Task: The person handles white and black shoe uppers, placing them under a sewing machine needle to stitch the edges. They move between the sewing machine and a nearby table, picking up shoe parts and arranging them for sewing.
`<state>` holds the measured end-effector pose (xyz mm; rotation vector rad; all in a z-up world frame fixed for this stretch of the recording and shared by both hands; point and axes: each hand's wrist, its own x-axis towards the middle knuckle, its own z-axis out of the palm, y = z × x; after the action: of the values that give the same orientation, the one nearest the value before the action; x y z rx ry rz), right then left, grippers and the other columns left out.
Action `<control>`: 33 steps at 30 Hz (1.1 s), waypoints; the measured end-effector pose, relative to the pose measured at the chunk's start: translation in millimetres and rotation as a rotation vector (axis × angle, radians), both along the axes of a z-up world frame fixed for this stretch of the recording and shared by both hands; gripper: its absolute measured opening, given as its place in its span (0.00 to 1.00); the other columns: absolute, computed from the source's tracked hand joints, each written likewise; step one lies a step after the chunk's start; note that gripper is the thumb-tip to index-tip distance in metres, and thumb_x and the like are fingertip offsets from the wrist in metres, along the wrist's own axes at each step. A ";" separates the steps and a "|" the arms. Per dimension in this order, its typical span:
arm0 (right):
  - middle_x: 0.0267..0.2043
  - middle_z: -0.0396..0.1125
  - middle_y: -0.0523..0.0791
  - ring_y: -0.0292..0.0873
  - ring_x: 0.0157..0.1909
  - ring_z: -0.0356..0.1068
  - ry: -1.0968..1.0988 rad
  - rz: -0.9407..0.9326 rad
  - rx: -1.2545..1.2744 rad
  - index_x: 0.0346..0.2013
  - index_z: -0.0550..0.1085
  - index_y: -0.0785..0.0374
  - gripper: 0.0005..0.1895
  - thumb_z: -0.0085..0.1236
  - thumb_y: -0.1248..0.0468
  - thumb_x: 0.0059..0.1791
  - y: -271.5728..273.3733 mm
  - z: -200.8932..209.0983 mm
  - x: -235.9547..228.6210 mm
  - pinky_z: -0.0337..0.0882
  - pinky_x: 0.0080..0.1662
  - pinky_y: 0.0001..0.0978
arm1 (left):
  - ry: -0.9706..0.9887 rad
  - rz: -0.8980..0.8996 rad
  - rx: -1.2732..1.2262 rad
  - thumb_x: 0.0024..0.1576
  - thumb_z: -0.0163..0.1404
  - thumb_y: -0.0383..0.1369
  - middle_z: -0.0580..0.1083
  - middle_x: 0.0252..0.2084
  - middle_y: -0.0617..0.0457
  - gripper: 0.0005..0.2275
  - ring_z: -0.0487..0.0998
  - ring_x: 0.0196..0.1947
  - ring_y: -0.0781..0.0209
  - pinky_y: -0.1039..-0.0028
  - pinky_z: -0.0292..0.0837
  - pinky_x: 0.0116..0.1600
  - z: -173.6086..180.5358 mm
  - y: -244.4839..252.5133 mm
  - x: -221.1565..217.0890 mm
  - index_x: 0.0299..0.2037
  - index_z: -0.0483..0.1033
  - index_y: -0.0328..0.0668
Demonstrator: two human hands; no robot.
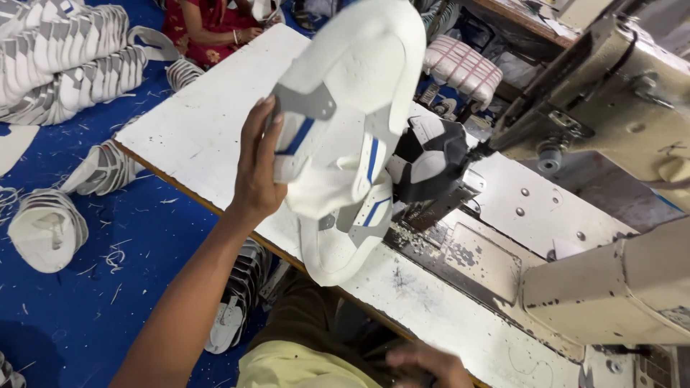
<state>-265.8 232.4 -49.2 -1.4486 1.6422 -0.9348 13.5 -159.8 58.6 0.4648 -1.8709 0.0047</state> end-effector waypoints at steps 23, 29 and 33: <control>0.58 0.68 0.59 0.54 0.62 0.68 -1.106 -0.080 -0.533 0.58 0.67 0.79 0.23 0.70 0.75 0.54 -123.0 -9.0 -59.5 0.69 0.63 0.50 | -0.522 -0.132 0.196 0.43 0.56 0.14 0.65 0.69 0.43 0.33 0.72 0.64 0.40 0.62 0.74 0.59 42.1 104.4 -27.7 0.64 0.68 0.36; 0.57 0.70 0.50 0.48 0.62 0.70 -1.065 -0.318 -0.546 0.64 0.65 0.68 0.34 0.69 0.73 0.45 -71.7 -5.6 -41.8 0.69 0.64 0.45 | -0.510 -0.095 0.331 0.49 0.57 0.18 0.78 0.54 0.42 0.22 0.82 0.47 0.44 0.61 0.79 0.51 58.5 109.2 -89.9 0.57 0.78 0.36; 0.59 0.70 0.51 0.50 0.62 0.71 -1.298 -0.163 -0.716 0.66 0.65 0.69 0.31 0.67 0.67 0.51 -14.7 -32.8 -66.4 0.70 0.65 0.45 | -0.509 -0.256 0.201 0.54 0.55 0.17 0.79 0.53 0.43 0.17 0.83 0.46 0.46 0.64 0.80 0.49 47.9 102.6 -139.7 0.54 0.81 0.37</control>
<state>-332.2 217.6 -81.9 -0.6791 0.4336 -2.0798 -126.3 -57.2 106.5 0.3787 -2.4354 -0.2605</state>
